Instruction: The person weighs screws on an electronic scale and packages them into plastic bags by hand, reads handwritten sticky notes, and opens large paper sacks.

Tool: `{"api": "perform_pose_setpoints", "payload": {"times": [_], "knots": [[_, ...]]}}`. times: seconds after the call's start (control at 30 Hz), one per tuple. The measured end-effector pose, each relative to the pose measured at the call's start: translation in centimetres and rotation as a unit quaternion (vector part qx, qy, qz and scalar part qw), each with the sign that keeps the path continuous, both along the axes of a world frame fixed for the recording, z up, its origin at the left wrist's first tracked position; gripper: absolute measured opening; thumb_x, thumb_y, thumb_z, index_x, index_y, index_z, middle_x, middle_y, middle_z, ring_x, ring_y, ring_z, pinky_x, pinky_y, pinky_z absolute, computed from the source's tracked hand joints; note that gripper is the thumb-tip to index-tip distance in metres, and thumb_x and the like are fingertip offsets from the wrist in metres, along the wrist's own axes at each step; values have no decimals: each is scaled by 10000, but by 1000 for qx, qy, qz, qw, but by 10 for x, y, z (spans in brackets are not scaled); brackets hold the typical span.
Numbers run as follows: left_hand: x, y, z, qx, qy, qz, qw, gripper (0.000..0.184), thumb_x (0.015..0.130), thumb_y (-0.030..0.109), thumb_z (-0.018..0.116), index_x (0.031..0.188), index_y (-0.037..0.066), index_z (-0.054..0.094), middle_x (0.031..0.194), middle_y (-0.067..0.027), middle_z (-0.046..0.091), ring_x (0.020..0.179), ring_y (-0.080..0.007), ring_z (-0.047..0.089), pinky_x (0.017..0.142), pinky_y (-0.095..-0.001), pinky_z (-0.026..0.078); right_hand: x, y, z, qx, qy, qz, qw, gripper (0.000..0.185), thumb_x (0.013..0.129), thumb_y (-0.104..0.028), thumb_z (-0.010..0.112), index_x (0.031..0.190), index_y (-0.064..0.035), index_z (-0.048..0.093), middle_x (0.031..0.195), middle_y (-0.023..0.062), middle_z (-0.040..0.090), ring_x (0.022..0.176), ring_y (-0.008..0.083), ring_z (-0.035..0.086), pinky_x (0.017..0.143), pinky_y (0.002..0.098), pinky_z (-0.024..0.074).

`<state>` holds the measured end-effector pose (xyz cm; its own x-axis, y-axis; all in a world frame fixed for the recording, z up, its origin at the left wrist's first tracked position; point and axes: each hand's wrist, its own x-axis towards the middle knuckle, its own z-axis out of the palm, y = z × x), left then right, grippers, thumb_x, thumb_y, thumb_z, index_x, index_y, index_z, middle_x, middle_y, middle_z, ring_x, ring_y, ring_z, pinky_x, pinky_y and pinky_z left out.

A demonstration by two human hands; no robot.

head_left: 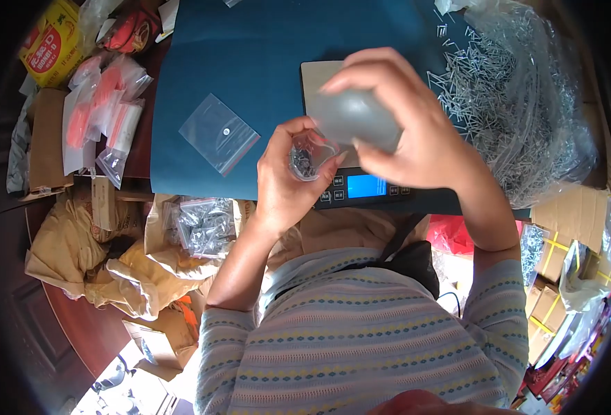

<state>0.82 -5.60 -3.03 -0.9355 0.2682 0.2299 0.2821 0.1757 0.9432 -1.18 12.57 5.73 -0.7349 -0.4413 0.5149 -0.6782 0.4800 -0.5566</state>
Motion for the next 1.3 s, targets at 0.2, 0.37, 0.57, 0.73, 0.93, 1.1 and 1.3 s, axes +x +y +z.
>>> {"api": "perform_pose_setpoints", "payload": {"times": [0.2,0.37,0.57,0.73,0.93,1.1,1.3], "knots": [[4,-8,8,43,16,-1,999,508,709,66,754,1125,8,467,869,-69,530,823,-151,561,748,-277,470,-2,33,-63,125,-133,-82,980,785,582,-223,809,1236,-75,401,1216,148,473,1176,334,429,974,436,335],[16,-16,32,94,35,-112,989,610,714,129,760,1170,15,371,971,-87,477,883,-158,517,800,-291,437,11,12,-21,75,-54,92,992,691,631,-173,766,1254,-190,468,1359,90,384,1308,320,291,969,488,293],[34,-12,52,295,-55,-223,927,659,724,142,753,1186,31,297,998,-89,453,910,-149,499,780,-299,456,31,6,10,41,9,133,990,489,632,-254,768,1089,-184,608,1323,113,450,1244,342,390,933,462,332],[37,-4,45,279,-87,-266,918,684,743,188,741,1220,34,276,1039,-82,437,909,-158,485,780,-317,437,46,8,10,55,6,173,983,169,717,-180,706,871,-139,650,1334,41,448,1253,232,381,909,436,318],[37,6,41,246,-153,-272,918,652,709,138,778,1215,20,384,1118,-110,520,1061,-172,516,873,-331,432,49,15,18,22,41,170,984,136,684,-215,742,731,-151,631,878,-22,614,1021,191,573,867,424,349],[36,4,28,147,-154,-245,946,268,777,24,688,1017,3,570,964,-72,622,887,-118,590,767,-270,478,45,19,12,-17,24,56,998,188,692,-164,732,846,-115,635,783,3,544,844,177,562,811,360,380],[36,2,32,110,-85,-164,977,266,775,29,691,1020,24,587,979,-104,630,856,-145,610,729,-275,491,52,34,5,-34,-82,-66,994,219,729,-116,712,909,-77,593,778,21,587,748,178,570,687,303,393]]}}
